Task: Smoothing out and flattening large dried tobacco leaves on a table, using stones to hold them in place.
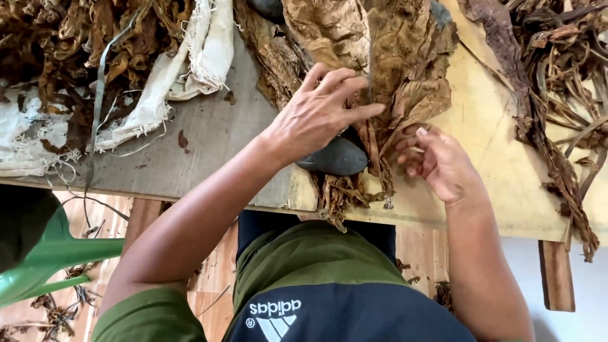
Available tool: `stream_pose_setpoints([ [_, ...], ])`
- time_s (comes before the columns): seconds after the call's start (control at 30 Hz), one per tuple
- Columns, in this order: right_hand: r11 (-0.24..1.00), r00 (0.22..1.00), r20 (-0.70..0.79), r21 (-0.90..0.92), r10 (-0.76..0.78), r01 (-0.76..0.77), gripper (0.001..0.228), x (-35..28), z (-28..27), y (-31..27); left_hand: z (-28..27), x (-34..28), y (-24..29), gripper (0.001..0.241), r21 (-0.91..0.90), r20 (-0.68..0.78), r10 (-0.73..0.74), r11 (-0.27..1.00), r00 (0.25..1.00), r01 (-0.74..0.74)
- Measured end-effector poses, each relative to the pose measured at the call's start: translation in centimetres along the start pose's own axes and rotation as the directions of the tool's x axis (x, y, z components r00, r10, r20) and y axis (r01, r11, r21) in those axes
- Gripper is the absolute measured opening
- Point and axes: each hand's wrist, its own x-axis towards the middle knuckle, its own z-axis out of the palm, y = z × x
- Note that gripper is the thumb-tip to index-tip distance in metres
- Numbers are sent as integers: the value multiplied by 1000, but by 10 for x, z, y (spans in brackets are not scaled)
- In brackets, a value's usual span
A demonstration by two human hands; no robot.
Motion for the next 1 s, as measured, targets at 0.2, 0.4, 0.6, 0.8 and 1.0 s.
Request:
stream_pose_setpoints([
  [0.2,986,998,-56,-164,-34,25,14,-3,11,12,-8,26,-12,20,209,-90,173,966,981,-151],
  [0.4,446,901,361,-783,-242,433,46,-13,64,-5,-37,44,-43,3,218,-341,154,973,927,-81],
  [0.6,-84,751,614,-785,-243,614,73,10,78,13,-48,37,-38,11,204,-394,158,975,905,-82],
  [0.8,118,833,507,-834,-221,539,65,-47,62,-7,-31,11,-34,6,134,-372,109,989,922,-63],
  [1.0,459,847,387,-717,-364,525,64,-95,-21,-7,-7,-42,-11,15,53,-232,73,997,970,-63],
])
